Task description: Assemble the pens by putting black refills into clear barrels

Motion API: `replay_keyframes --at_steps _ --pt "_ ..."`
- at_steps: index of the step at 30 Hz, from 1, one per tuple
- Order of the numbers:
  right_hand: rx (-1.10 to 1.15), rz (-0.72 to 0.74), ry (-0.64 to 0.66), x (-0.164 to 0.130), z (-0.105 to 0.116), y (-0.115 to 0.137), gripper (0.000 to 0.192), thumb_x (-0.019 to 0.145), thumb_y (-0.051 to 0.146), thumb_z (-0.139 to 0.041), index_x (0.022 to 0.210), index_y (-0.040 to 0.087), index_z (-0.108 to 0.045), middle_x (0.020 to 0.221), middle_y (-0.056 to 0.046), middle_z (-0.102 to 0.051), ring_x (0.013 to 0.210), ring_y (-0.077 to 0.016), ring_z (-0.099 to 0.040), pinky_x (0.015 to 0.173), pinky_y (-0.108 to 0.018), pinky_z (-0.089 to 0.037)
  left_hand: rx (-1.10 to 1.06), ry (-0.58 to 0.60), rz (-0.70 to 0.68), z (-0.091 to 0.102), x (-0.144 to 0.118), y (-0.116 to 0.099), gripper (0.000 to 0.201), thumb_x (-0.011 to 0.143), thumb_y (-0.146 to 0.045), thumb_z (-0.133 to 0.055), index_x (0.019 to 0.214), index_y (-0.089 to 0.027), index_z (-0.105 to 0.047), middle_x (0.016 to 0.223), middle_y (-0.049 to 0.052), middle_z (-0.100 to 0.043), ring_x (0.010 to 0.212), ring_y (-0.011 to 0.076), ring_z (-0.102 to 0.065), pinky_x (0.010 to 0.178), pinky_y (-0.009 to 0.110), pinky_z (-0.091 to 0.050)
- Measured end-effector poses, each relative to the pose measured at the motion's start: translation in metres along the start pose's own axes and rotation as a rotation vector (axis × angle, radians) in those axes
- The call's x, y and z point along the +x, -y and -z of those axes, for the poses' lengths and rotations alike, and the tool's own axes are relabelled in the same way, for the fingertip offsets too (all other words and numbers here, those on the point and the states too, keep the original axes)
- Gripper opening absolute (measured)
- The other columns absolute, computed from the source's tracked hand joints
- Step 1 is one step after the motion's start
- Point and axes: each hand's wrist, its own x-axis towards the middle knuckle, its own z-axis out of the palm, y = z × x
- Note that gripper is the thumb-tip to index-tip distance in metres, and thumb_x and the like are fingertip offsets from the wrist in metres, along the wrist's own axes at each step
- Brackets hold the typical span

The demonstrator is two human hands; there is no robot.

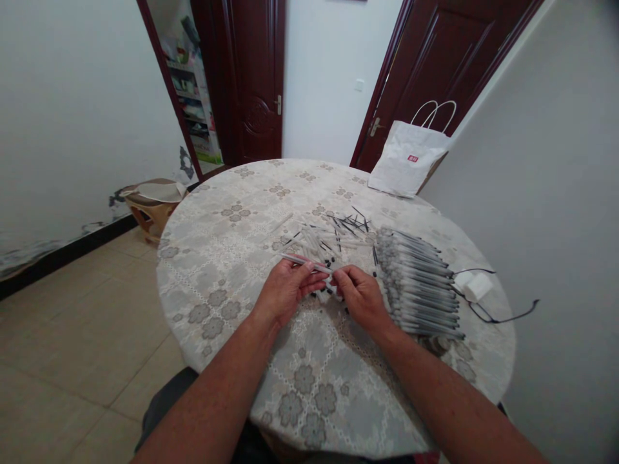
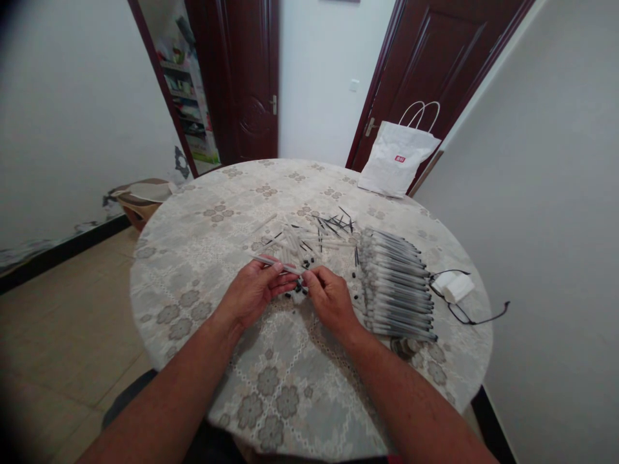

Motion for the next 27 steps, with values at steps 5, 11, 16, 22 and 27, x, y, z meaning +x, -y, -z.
replay_keyframes --at_steps 5,11,16,22,27 --pt "0.028 0.004 0.022 -0.0019 0.0012 -0.0023 0.038 0.102 0.049 -0.044 0.092 0.02 -0.066 0.07 0.0 -0.064 0.062 -0.0157 -0.059 0.061 -0.027 -0.043 0.016 -0.013 -0.005 -0.0027 -0.0024 -0.0004 0.023 0.086 -0.022 -0.073 0.096 -0.017 -0.054 0.098 0.014 -0.076 0.085 0.0223 -0.077 0.081 0.038 -0.062" --pt "-0.039 0.065 -0.022 -0.0048 -0.0031 -0.0065 0.026 0.093 0.043 -0.059 0.109 0.021 -0.06 0.082 -0.001 -0.066 0.068 -0.0169 -0.059 0.064 -0.027 -0.045 0.015 -0.016 -0.019 0.0011 -0.0008 0.003 0.024 0.086 -0.025 -0.074 0.097 -0.018 -0.054 0.098 0.012 -0.076 0.084 0.021 -0.077 0.082 0.038 -0.061" --pt "-0.119 0.063 0.062 -0.0053 -0.0003 -0.0011 0.034 0.103 0.044 -0.043 0.083 0.021 -0.06 0.069 0.001 -0.061 0.065 -0.0161 -0.057 0.064 -0.027 -0.041 0.032 0.019 -0.015 0.0015 -0.0013 0.0045 0.025 0.086 -0.027 -0.075 0.097 -0.017 -0.055 0.099 0.014 -0.076 0.085 0.0218 -0.077 0.078 0.036 -0.062" --pt "-0.043 0.057 0.045 -0.0051 0.0011 -0.0046 0.031 0.103 0.044 -0.043 0.095 0.021 -0.062 0.072 0.001 -0.063 0.064 -0.0162 -0.058 0.064 -0.028 -0.043 0.021 -0.003 -0.019 -0.0006 -0.0016 0.0021 0.024 0.086 -0.026 -0.075 0.097 -0.017 -0.055 0.1 0.014 -0.076 0.084 0.022 -0.077 0.077 0.036 -0.062" --pt "-0.098 0.11 0.001 -0.0052 0.0012 -0.0049 0.022 0.096 0.04 -0.056 0.107 0.022 -0.059 0.08 0.0 -0.065 0.068 -0.0171 -0.059 0.064 -0.028 -0.044 0.022 -0.01 -0.021 0.001 -0.0011 0.002 0.025 0.085 -0.027 -0.076 0.096 -0.017 -0.056 0.097 0.013 -0.076 0.084 0.0217 -0.077 0.077 0.035 -0.062"
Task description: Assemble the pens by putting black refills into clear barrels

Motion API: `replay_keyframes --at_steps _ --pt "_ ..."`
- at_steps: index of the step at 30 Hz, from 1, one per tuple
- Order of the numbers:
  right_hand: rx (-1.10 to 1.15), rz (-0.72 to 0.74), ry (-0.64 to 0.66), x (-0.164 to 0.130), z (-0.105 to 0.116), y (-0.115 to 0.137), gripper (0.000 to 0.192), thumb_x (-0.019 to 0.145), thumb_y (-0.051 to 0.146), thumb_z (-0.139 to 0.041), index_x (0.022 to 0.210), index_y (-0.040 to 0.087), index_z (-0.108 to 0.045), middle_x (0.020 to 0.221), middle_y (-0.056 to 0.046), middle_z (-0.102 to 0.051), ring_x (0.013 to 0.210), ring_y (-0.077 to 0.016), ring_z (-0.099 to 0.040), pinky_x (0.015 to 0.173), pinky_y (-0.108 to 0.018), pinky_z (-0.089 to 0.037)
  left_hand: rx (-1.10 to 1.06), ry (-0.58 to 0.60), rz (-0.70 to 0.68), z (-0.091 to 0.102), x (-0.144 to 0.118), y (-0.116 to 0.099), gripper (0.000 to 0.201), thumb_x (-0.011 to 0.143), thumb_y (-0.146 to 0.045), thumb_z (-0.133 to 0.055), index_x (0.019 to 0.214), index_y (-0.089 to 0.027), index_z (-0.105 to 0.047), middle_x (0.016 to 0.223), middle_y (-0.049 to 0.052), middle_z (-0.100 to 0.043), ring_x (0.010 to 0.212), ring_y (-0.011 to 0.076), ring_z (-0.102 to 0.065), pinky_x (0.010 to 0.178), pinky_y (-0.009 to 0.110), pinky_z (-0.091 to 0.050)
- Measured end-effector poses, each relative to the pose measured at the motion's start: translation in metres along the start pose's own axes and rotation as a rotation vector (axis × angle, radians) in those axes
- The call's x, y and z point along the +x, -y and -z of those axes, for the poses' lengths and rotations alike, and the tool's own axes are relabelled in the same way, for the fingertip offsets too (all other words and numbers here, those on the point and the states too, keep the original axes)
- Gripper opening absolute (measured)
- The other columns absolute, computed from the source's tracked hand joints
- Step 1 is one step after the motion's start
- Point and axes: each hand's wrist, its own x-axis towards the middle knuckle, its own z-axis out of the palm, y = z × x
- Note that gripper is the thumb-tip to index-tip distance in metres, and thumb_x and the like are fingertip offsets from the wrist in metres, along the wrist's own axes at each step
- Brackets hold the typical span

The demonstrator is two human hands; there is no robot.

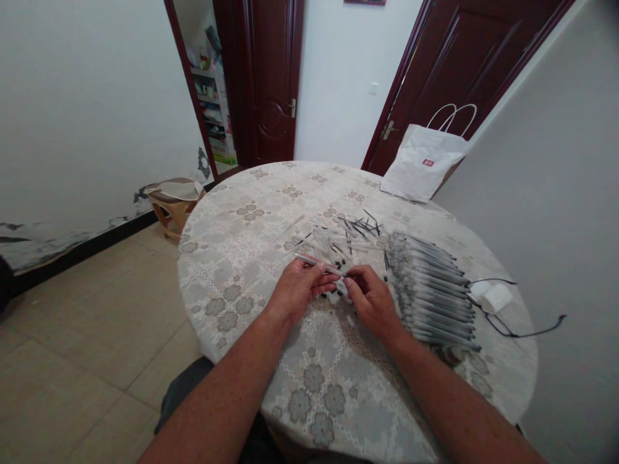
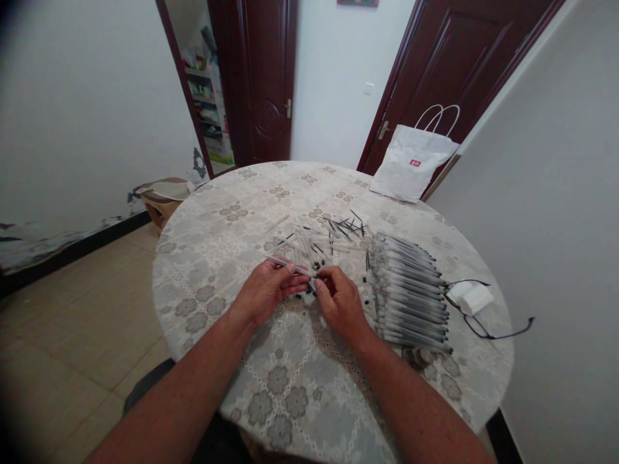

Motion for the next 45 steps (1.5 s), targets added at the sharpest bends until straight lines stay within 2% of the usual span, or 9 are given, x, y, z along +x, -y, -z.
replay_keyframes --at_steps 2,7,13,17,22,28,31,37,45 --pt "-0.045 0.008 0.026 0.0003 0.0014 0.0023 0.021 0.099 0.04 -0.05 0.098 0.022 -0.061 0.075 0.0 -0.063 0.068 -0.0175 -0.058 0.064 -0.028 -0.042 0.008 0.021 0.005 0.0006 0.0 0.0009 0.026 0.085 -0.028 -0.077 0.096 -0.017 -0.056 0.098 0.014 -0.077 0.085 0.0222 -0.077 0.078 0.036 -0.062" --pt "-0.022 -0.018 0.096 0.001 0.0037 0.0036 0.042 0.104 0.042 -0.037 0.075 0.022 -0.059 0.067 -0.001 -0.062 0.063 -0.0164 -0.058 0.063 -0.028 -0.041 0.032 0.047 0.013 0.0001 -0.0005 0.0011 0.026 0.084 -0.028 -0.077 0.095 -0.017 -0.057 0.099 0.014 -0.077 0.084 0.0221 -0.077 0.078 0.037 -0.063" --pt "0.014 0.001 0.0 0.0008 0.0023 -0.0002 0.023 0.096 0.042 -0.055 0.106 0.021 -0.059 0.081 0.0 -0.066 0.068 -0.0166 -0.06 0.067 -0.028 -0.045 0.032 0.004 -0.005 -0.0002 0.0002 -0.0006 0.021 0.086 -0.025 -0.073 0.096 -0.017 -0.057 0.095 0.013 -0.077 0.084 0.0219 -0.077 0.078 0.037 -0.062" --pt "-0.048 0.017 0.049 0.0009 0.0027 0.0034 0.02 0.099 0.04 -0.052 0.095 0.022 -0.059 0.075 0.001 -0.062 0.068 -0.0162 -0.058 0.067 -0.028 -0.043 0.052 0.011 -0.002 -0.0005 -0.0003 -0.0003 0.021 0.086 -0.025 -0.074 0.096 -0.017 -0.057 0.097 0.014 -0.077 0.084 0.022 -0.077 0.078 0.037 -0.062" --pt "0.011 -0.01 0.112 0.0005 0.003 0.0025 0.041 0.106 0.043 -0.036 0.078 0.022 -0.057 0.07 0.0 -0.06 0.065 -0.0155 -0.057 0.065 -0.028 -0.042 0.054 0.032 0.005 -0.001 0.0 -0.0006 0.022 0.085 -0.025 -0.074 0.096 -0.016 -0.057 0.097 0.014 -0.077 0.084 0.0221 -0.077 0.076 0.035 -0.063" --pt "0.025 0.01 0.024 0.0006 0.0036 -0.0011 0.021 0.097 0.041 -0.055 0.106 0.022 -0.057 0.078 0.001 -0.063 0.069 -0.0164 -0.059 0.066 -0.027 -0.044 0.049 0.005 -0.008 0.0007 0.0015 -0.0002 0.02 0.087 -0.024 -0.072 0.096 -0.016 -0.056 0.096 0.013 -0.077 0.083 0.0219 -0.077 0.075 0.036 -0.063" --pt "-0.034 0.029 0.043 0.0012 0.0042 0.0007 0.017 0.098 0.039 -0.053 0.098 0.022 -0.058 0.075 0.002 -0.061 0.066 -0.0158 -0.056 0.065 -0.027 -0.042 0.057 0.016 -0.002 -0.0002 0.0006 -0.0008 0.022 0.085 -0.026 -0.074 0.095 -0.017 -0.056 0.096 0.013 -0.077 0.082 0.0217 -0.077 0.075 0.035 -0.063" --pt "-0.03 0.011 0.097 0.0016 0.0057 0.0042 0.03 0.103 0.04 -0.042 0.084 0.022 -0.056 0.07 0.002 -0.059 0.066 -0.0156 -0.056 0.065 -0.027 -0.04 0.071 0.016 0.005 -0.0013 -0.0001 -0.0013 0.023 0.085 -0.027 -0.074 0.095 -0.017 -0.057 0.094 0.012 -0.077 0.081 0.0199 -0.076 0.076 0.034 -0.062" --pt "-0.126 0.12 0.085 0.0024 0.0046 0.0052 0.021 0.099 0.038 -0.051 0.097 0.021 -0.063 0.082 -0.001 -0.067 0.069 -0.0157 -0.059 0.064 -0.026 -0.041 0.219 0.047 -0.031 0.0033 0.0004 -0.005 0.025 0.083 -0.034 -0.076 0.093 -0.015 -0.063 0.093 0.012 -0.076 0.082 0.0214 -0.075 0.077 0.036 -0.062"
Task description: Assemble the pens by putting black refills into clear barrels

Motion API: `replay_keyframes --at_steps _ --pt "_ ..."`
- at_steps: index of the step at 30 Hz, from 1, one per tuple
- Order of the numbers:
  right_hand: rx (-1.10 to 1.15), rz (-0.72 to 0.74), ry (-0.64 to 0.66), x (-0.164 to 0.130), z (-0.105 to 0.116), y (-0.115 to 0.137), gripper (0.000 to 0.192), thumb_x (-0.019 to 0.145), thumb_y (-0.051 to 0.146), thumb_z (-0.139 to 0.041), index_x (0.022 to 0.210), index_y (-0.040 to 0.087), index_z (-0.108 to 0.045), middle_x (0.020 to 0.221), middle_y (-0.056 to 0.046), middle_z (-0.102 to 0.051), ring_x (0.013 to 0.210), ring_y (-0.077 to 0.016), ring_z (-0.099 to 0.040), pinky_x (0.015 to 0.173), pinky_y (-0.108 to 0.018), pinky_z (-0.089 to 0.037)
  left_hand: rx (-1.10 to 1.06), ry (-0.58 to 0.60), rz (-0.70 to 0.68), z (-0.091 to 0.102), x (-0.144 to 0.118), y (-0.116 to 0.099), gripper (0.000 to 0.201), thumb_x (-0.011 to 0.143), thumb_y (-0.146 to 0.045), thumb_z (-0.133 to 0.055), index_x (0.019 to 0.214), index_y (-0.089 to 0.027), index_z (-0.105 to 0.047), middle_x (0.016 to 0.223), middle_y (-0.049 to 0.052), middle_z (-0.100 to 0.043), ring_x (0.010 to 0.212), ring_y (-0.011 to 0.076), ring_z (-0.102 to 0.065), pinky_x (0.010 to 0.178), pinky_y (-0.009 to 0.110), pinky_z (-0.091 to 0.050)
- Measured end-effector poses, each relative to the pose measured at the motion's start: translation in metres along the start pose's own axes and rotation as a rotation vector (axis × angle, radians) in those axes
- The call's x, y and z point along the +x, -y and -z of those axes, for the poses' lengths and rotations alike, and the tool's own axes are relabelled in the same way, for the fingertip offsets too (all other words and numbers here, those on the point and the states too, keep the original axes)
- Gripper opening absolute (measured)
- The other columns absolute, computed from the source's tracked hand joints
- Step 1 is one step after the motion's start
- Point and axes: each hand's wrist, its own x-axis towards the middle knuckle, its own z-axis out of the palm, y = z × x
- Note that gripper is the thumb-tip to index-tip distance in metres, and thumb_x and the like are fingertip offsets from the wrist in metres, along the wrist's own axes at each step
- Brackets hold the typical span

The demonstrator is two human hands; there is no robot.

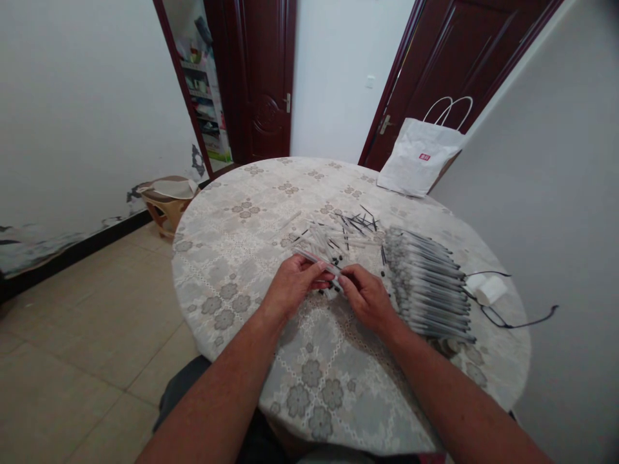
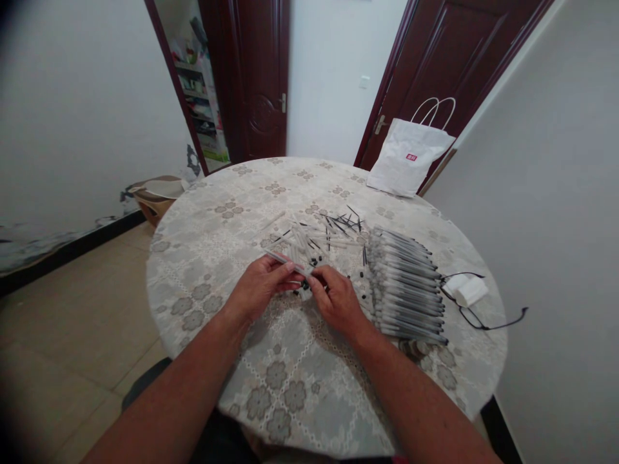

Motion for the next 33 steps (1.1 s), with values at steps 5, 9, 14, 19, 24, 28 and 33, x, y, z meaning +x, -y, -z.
replay_keyframes --at_steps 5,9,14,19,24,28,33 --pt "-0.068 -0.024 -0.025 0.002 0.004 -0.001 0.025 0.1 0.038 -0.049 0.092 0.021 -0.065 0.077 -0.001 -0.067 0.066 -0.0163 -0.059 0.064 -0.027 -0.041 0.151 -0.083 -0.114 0.02 0.002 -0.02 0.037 0.091 -0.051 -0.062 0.092 -0.015 -0.066 0.098 0.013 -0.075 0.086 0.0231 -0.074 0.073 0.036 -0.06" --pt "-0.07 -0.071 -0.107 0.002 0.007 -0.007 0.025 0.099 0.04 -0.051 0.093 0.02 -0.066 0.076 -0.002 -0.067 0.067 -0.0173 -0.06 0.064 -0.028 -0.042 0.486 -0.285 -0.209 0.05 0.003 -0.037 0.025 0.09 -0.042 -0.06 0.094 -0.018 -0.066 0.096 0.01 -0.075 0.076 0.0202 -0.07 0.064 0.032 -0.054" --pt "-0.05 -0.101 -0.168 0.002 0.007 -0.016 0.021 0.095 0.04 -0.057 0.095 0.021 -0.066 0.078 -0.001 -0.067 0.068 -0.0172 -0.06 0.067 -0.028 -0.044 1.145 -0.319 -0.185 0.079 0.005 -0.033 0.016 0.084 -0.033 -0.066 0.095 -0.021 -0.069 0.085 0.009 -0.073 0.077 0.0226 -0.066 0.071 0.034 -0.046" --pt "-0.068 -0.125 -0.19 0.002 0.01 -0.016 0.021 0.093 0.041 -0.06 0.097 0.021 -0.067 0.078 -0.001 -0.068 0.068 -0.0165 -0.06 0.067 -0.027 -0.044 1.335 -0.167 -0.132 0.071 0.004 -0.019 0.022 0.086 -0.03 -0.065 0.106 -0.021 -0.068 0.09 0.01 -0.074 0.081 0.0254 -0.067 0.073 0.035 -0.043" --pt "-0.096 -0.143 -0.228 0.005 0.015 -0.016 0.021 0.093 0.04 -0.06 0.097 0.02 -0.066 0.079 -0.001 -0.069 0.069 -0.0172 -0.061 0.068 -0.028 -0.045 1.338 0.024 -0.332 0.041 -0.001 -0.01 0.02 0.09 -0.025 -0.06 0.107 -0.021 -0.069 0.098 0.009 -0.072 0.09 0.023 -0.066 0.083 0.034 -0.046" --pt "-0.092 -0.141 -0.239 0.006 0.018 -0.015 0.021 0.093 0.04 -0.059 0.096 0.02 -0.066 0.08 -0.002 -0.069 0.07 -0.0175 -0.061 0.069 -0.028 -0.046 1.428 0.123 -0.439 0.022 -0.001 0.001 0.022 0.089 -0.024 -0.06 0.108 -0.022 -0.072 0.105 0.012 -0.067 0.1 0.0277 -0.061 0.088 0.038 -0.046" --pt "-0.055 -0.14 -0.241 0.006 0.017 -0.015 0.021 0.093 0.04 -0.059 0.096 0.02 -0.066 0.084 -0.004 -0.07 0.074 -0.0189 -0.064 0.073 -0.03 -0.047 1.469 0.162 -0.41 0.012 0.005 0.012 0.017 0.087 -0.02 -0.059 0.095 -0.02 -0.074 0.103 0.014 -0.064 0.101 0.0311 -0.057 0.086 0.04 -0.044"
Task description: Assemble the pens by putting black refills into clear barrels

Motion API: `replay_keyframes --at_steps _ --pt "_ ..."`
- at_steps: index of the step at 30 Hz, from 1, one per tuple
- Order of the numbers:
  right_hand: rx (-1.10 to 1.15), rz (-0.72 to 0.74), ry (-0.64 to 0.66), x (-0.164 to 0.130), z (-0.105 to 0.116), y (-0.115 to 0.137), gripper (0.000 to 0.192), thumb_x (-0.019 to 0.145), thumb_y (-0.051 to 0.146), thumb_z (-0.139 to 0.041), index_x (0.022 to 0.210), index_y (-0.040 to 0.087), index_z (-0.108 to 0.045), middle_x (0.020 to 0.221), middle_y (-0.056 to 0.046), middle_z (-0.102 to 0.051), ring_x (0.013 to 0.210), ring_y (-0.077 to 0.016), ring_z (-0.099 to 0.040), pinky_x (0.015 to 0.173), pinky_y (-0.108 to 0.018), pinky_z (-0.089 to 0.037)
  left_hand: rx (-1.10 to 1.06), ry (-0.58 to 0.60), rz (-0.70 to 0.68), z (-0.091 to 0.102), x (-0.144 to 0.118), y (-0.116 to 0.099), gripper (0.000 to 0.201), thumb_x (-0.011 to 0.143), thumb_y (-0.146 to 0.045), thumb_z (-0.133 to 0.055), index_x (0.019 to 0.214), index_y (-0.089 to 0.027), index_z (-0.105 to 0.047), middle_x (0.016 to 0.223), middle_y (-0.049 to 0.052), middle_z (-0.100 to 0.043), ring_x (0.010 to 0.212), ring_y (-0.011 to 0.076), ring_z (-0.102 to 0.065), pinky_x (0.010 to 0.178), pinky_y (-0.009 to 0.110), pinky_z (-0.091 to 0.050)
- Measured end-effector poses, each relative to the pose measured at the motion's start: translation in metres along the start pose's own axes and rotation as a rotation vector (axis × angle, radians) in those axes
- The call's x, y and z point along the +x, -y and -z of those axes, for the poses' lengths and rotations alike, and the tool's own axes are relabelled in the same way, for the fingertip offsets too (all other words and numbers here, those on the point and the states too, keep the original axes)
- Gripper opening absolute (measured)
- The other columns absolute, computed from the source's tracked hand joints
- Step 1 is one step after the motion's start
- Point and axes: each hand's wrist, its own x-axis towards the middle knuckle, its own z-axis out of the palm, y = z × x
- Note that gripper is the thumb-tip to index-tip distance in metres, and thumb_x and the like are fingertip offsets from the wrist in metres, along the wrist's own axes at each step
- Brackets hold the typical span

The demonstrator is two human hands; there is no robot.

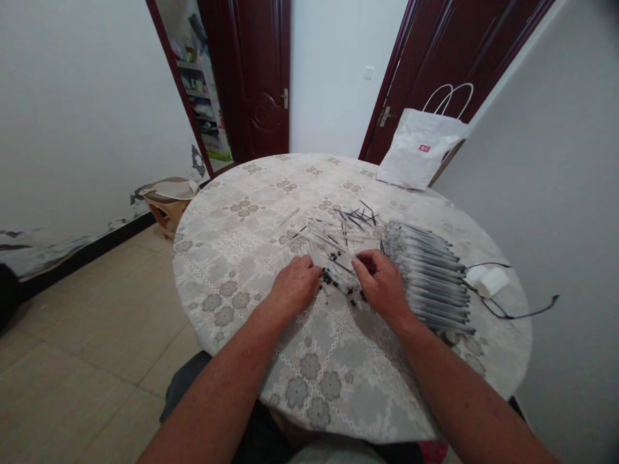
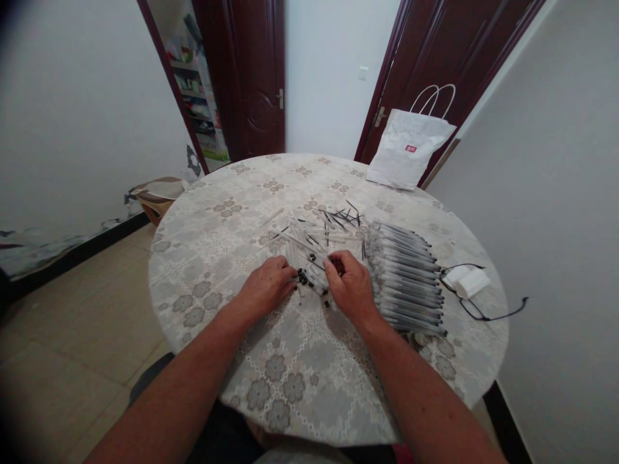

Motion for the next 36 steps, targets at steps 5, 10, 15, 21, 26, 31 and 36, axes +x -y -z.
replay_keyframes --at_steps 5,10,15,21,26,31,36 --pt "-0.007 0.0 -0.005 0.0 0.0 0.001 0.02 0.092 0.039 -0.06 0.096 0.02 -0.066 0.082 -0.003 -0.071 0.073 -0.0185 -0.065 0.072 -0.029 -0.047 0.055 0.02 0.013 -0.009 0.004 0.005 0.021 0.092 -0.022 -0.052 0.096 -0.02 -0.072 0.104 0.014 -0.063 0.101 0.0307 -0.058 0.086 0.039 -0.043" --pt "0.01 -0.007 -0.014 -0.001 0.0 0.003 0.021 0.092 0.04 -0.06 0.096 0.02 -0.066 0.082 -0.003 -0.07 0.072 -0.0183 -0.063 0.07 -0.029 -0.047 0.009 0.001 0.047 -0.009 0.004 0.006 0.018 0.093 -0.023 -0.051 0.098 -0.021 -0.068 0.104 0.013 -0.064 0.101 0.029 -0.058 0.085 0.038 -0.044" --pt "0.029 -0.005 -0.008 -0.003 0.0 0.003 0.021 0.094 0.04 -0.059 0.097 0.02 -0.065 0.081 -0.002 -0.068 0.071 -0.0178 -0.062 0.069 -0.029 -0.046 -0.4 -0.24 0.127 0.008 0.003 0.003 0.019 0.097 -0.032 -0.05 0.098 -0.024 -0.067 0.091 0.006 -0.069 0.089 0.0228 -0.063 0.084 0.034 -0.045" --pt "0.039 0.018 0.018 -0.005 0.002 0.006 0.02 0.095 0.041 -0.059 0.098 0.021 -0.064 0.076 -0.001 -0.066 0.067 -0.0168 -0.06 0.066 -0.028 -0.045 -1.197 -0.452 0.403 0.025 0.007 0.015 0.025 0.082 -0.038 -0.072 0.098 -0.018 -0.068 0.072 -0.002 -0.059 0.057 0.0105 -0.051 0.057 0.024 -0.043" --pt "0.061 0.053 0.053 -0.007 0.0 0.007 0.02 0.094 0.041 -0.059 0.097 0.021 -0.065 0.076 -0.001 -0.067 0.064 -0.0163 -0.059 0.063 -0.028 -0.045 -1.646 -0.498 0.419 0.03 0.007 0.015 0.034 0.074 -0.034 -0.081 0.098 -0.018 -0.063 0.08 -0.001 -0.06 0.068 0.0098 -0.059 0.059 0.022 -0.05" --pt "0.056 0.052 0.065 -0.007 -0.001 0.006 0.019 0.094 0.039 -0.06 0.096 0.021 -0.066 0.074 -0.001 -0.067 0.062 -0.0159 -0.057 0.063 -0.028 -0.045 -1.686 -0.465 0.377 0.028 0.006 0.011 0.029 0.08 -0.034 -0.077 0.096 -0.017 -0.06 0.1 0.005 -0.069 0.086 0.0157 -0.069 0.071 0.029 -0.058" --pt "0.033 0.058 0.079 -0.007 -0.002 0.007 0.018 0.094 0.038 -0.06 0.097 0.021 -0.066 0.076 -0.001 -0.067 0.064 -0.0163 -0.057 0.064 -0.028 -0.045 -1.637 -0.46 0.338 0.026 0.006 0.012 0.026 0.08 -0.032 -0.077 0.096 -0.017 -0.063 0.093 0.003 -0.068 0.084 0.0145 -0.068 0.074 0.03 -0.059"
